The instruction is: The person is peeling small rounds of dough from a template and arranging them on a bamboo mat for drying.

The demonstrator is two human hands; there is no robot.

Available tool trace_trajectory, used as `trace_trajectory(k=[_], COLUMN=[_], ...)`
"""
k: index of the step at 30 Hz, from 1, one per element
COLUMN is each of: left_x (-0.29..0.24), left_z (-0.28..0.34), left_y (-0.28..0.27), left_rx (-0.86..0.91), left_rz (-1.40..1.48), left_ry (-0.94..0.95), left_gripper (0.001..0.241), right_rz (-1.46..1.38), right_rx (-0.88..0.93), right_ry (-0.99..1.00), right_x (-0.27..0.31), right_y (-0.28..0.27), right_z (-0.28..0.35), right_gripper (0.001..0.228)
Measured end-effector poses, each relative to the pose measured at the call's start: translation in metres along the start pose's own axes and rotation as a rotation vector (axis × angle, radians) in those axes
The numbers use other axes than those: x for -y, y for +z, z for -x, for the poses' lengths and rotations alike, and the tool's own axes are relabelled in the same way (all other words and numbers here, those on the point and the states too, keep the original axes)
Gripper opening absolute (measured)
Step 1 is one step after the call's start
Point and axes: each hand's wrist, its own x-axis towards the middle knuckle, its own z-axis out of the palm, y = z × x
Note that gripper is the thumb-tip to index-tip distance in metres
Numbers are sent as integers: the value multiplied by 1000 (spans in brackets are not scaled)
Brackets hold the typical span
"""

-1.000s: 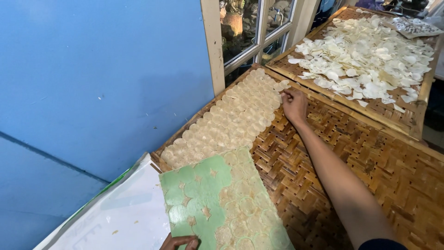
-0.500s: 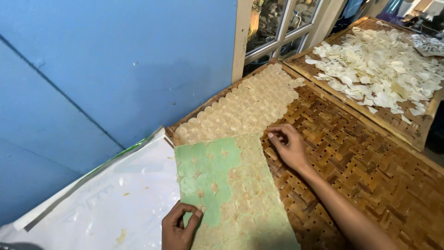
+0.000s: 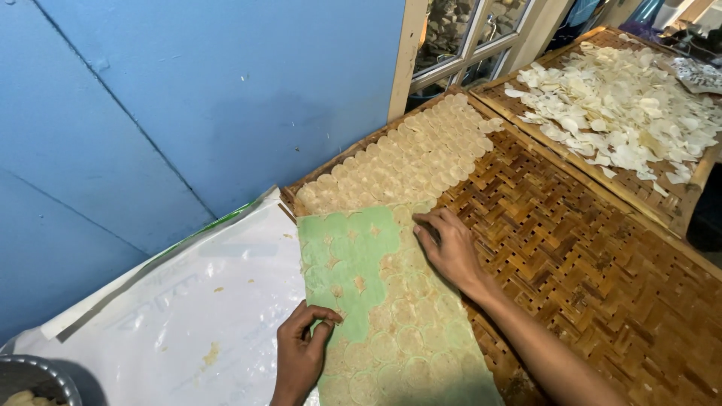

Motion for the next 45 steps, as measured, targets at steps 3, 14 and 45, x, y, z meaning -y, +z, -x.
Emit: trace_trajectory(k=[3,14,45], left_x=[-2,-9,-15], left_z=[1,2,3], left_y=[0,1,1], left_rx=[3,-5,-5], left_rz=[5,27,-7], left_ry=[-38,52,-36], left_gripper=[19,15,26], right_rz=[75,160,-611], right_rx=[-58,-60,68], right_ry=[-62,-40,387], right_x=[-1,15,47], right_y=[11,17,-31], right_z=[-12,-27,-24], right_gripper=[29,16,12])
